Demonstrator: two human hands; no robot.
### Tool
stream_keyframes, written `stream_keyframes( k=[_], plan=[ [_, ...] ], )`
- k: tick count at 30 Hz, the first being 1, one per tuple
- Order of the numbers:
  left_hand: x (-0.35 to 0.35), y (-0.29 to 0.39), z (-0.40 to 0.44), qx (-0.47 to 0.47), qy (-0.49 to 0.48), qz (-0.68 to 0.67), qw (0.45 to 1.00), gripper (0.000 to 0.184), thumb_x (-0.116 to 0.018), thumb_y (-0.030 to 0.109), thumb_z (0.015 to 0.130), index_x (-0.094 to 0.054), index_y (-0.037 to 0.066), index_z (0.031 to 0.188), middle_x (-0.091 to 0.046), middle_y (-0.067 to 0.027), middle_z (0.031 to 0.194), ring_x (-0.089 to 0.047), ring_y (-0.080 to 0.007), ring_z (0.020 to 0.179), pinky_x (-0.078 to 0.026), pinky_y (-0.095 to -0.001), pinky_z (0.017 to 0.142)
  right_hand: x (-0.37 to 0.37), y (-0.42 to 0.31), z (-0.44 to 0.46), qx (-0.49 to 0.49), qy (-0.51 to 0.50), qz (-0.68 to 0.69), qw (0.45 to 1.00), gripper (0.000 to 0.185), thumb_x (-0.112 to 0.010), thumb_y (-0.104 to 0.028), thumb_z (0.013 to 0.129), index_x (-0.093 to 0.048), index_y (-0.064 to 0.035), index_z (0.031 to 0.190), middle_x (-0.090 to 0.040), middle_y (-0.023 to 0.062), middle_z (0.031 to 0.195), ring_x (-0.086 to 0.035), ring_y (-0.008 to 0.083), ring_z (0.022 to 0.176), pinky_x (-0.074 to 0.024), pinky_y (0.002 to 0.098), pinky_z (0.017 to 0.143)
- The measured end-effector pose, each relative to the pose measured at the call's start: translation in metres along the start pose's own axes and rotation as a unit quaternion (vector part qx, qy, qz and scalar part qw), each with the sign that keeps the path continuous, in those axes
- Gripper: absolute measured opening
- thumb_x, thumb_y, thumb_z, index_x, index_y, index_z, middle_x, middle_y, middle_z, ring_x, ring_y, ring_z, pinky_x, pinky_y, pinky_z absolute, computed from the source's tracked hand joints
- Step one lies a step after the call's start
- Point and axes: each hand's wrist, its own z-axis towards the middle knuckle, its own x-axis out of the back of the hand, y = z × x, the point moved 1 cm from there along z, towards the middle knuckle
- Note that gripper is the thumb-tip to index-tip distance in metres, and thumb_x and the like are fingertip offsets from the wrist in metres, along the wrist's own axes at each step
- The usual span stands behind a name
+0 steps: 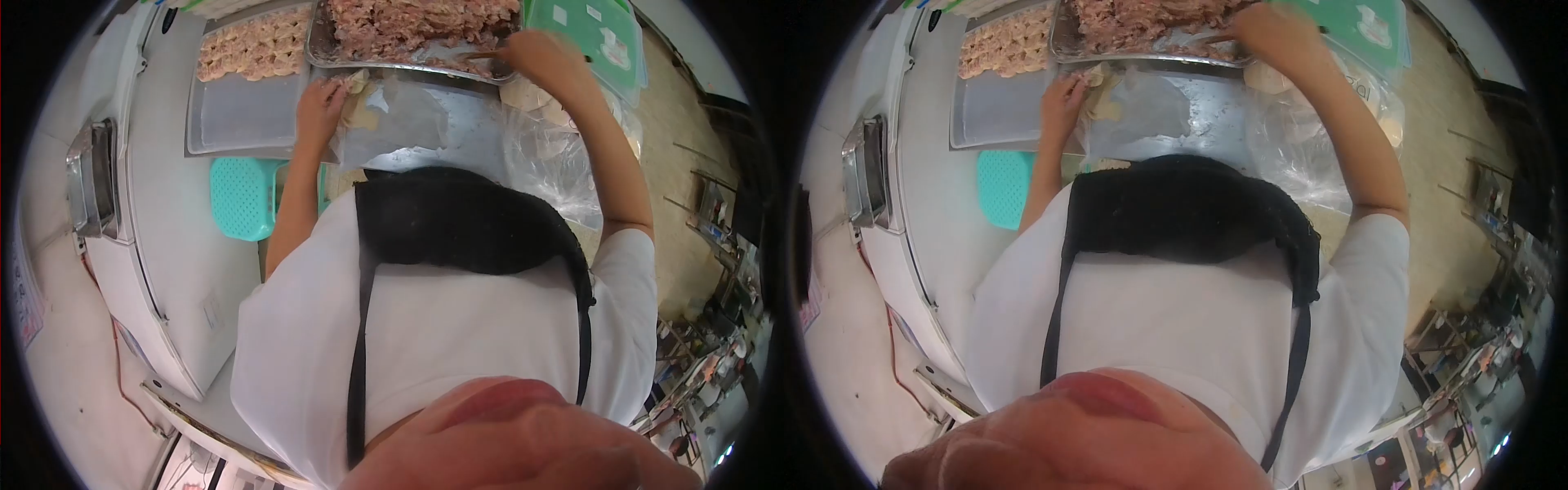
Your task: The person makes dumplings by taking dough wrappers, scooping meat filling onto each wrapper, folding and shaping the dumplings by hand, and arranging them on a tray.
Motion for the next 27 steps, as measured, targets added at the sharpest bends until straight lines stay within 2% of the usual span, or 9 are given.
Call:
stream_keyframes(
  k=[5,8,11,14,18,21,23,25,27],
  plan=[
    [0.043,0.025,0.005,-0.025,0.010,-0.139,0.990,0.023,-0.057,0.019,0.091,-0.065,-0.001,0.098,-0.064,-0.0150,0.104,-0.063,-0.0270,0.093,-0.049,-0.0358,0.078,-0.029,-0.038,-0.003,0.018,-0.020,-0.035,0.999,0.026,-0.052,-0.020,0.088,-0.063,-0.0020,0.074,-0.063,0.0159,0.075,-0.063,0.0333,0.075,-0.0510,0.0422,0.066],
    [0.050,0.014,0.023,0.148,0.007,-0.534,0.833,0.032,-0.054,0.020,0.093,-0.056,-0.004,0.115,-0.060,-0.0165,0.114,-0.062,-0.0278,0.095,-0.050,-0.0385,0.082,-0.040,-0.063,0.020,-0.068,-0.089,0.023,0.993,0.028,-0.051,-0.021,0.090,-0.063,-0.0017,0.075,-0.065,0.0170,0.081,-0.063,0.0352,0.076,-0.0500,0.0445,0.068],
    [0.070,0.025,0.050,0.108,-0.124,-0.783,0.599,0.040,-0.053,0.018,0.093,-0.046,-0.006,0.123,-0.055,-0.0197,0.121,-0.061,-0.0325,0.102,-0.051,-0.0440,0.087,-0.051,-0.046,0.022,-0.127,-0.034,0.284,0.950,0.030,-0.055,-0.029,0.092,-0.068,-0.0029,0.091,-0.061,0.0100,0.069,-0.059,0.0225,0.064,-0.0458,0.0369,0.060],
    [0.073,0.024,0.073,0.041,-0.162,-0.673,0.721,0.043,-0.053,0.021,0.093,-0.044,-0.005,0.125,-0.056,-0.0201,0.119,-0.060,-0.0353,0.104,-0.051,-0.0490,0.090,-0.032,-0.054,0.030,-0.229,-0.019,0.458,0.859,0.032,-0.055,-0.034,0.094,-0.070,-0.0052,0.097,-0.047,-0.0016,0.059,-0.043,0.0071,0.054,-0.0357,0.0240,0.051],
    [0.095,0.059,0.080,0.068,-0.326,-0.796,0.505,0.039,-0.058,0.039,0.090,-0.063,0.005,0.107,-0.065,-0.0121,0.104,-0.062,-0.0207,0.091,-0.049,-0.0320,0.082,-0.018,-0.067,0.035,-0.259,0.067,0.584,0.766,0.034,-0.054,-0.034,0.095,-0.071,-0.0051,0.094,-0.037,-0.0066,0.056,-0.032,0.0029,0.050,-0.0268,0.0203,0.046],
    [0.056,0.019,0.125,-0.050,-0.295,-0.539,0.788,0.041,-0.047,0.039,0.095,-0.060,0.005,0.113,-0.064,-0.0117,0.106,-0.062,-0.0193,0.091,-0.049,-0.0318,0.081,-0.017,-0.073,0.035,-0.274,0.084,0.577,0.765,0.033,-0.054,-0.035,0.094,-0.071,-0.0061,0.097,-0.038,-0.0065,0.056,-0.033,0.0029,0.050,-0.0264,0.0203,0.046],
    [0.053,0.010,0.135,0.035,-0.212,-0.404,0.889,0.039,-0.047,0.035,0.096,-0.058,0.004,0.116,-0.064,-0.0097,0.107,-0.062,-0.0172,0.090,-0.048,-0.0293,0.080,-0.013,-0.078,0.035,-0.298,0.083,0.578,0.755,0.033,-0.054,-0.036,0.094,-0.070,-0.0066,0.100,-0.038,-0.0066,0.056,-0.032,0.0024,0.050,-0.0251,0.0200,0.046],
    [0.044,0.020,0.134,0.076,-0.122,-0.572,0.808,0.035,-0.047,0.032,0.096,-0.056,0.005,0.116,-0.063,-0.0022,0.096,-0.059,-0.0100,0.084,-0.046,-0.0223,0.074,-0.008,-0.081,0.031,-0.302,0.085,0.598,0.737,0.034,-0.054,-0.037,0.094,-0.070,-0.0069,0.100,-0.038,-0.0064,0.056,-0.031,0.0023,0.050,-0.0236,0.0199,0.046],
    [0.051,0.038,0.131,-0.019,-0.172,-0.458,0.872,0.032,-0.049,0.030,0.096,-0.057,0.004,0.112,-0.062,-0.0012,0.094,-0.059,-0.0101,0.084,-0.046,-0.0219,0.074,-0.005,-0.085,0.027,-0.303,0.089,0.608,0.728,0.035,-0.054,-0.038,0.094,-0.070,-0.0070,0.101,-0.038,-0.0062,0.056,-0.030,0.0022,0.049,-0.0223,0.0200,0.045]
  ],
)
